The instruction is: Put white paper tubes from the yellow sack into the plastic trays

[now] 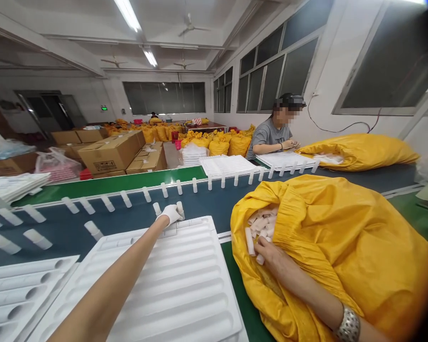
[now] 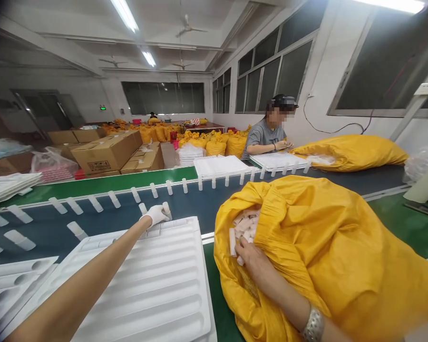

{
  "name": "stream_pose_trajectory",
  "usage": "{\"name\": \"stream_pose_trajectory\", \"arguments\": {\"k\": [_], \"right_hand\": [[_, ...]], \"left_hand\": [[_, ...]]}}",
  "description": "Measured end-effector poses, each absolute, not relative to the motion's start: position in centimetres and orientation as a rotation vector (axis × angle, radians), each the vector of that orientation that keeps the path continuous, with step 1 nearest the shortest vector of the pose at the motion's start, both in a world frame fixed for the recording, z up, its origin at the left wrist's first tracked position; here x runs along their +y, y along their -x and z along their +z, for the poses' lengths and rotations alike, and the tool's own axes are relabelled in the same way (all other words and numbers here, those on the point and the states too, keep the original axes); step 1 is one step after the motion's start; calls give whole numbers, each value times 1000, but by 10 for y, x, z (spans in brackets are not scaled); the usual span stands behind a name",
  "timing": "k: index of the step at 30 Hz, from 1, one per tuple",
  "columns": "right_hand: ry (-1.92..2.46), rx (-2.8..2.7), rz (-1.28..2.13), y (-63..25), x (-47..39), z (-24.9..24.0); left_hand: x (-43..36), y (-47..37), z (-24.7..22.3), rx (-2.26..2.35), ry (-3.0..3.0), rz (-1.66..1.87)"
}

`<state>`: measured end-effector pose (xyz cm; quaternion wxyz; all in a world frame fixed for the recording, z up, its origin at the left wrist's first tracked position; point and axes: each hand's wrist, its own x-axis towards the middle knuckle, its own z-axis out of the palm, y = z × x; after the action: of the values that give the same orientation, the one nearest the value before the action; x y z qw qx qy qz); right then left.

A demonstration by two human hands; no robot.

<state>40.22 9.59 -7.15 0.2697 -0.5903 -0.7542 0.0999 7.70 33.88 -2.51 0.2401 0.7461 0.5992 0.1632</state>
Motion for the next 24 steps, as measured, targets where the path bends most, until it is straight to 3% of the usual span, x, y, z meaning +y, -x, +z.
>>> {"name": "stream_pose_trajectory", "arguments": {"k": [14,24], "right_hand": [[1115,-1875,409,-354,62,-12],[999,-1570,701,-329,60,-24]], "left_hand": [[244,-23,-21,1606,-2561,94],[245,-26,-13,1670,-2593,190]]}}
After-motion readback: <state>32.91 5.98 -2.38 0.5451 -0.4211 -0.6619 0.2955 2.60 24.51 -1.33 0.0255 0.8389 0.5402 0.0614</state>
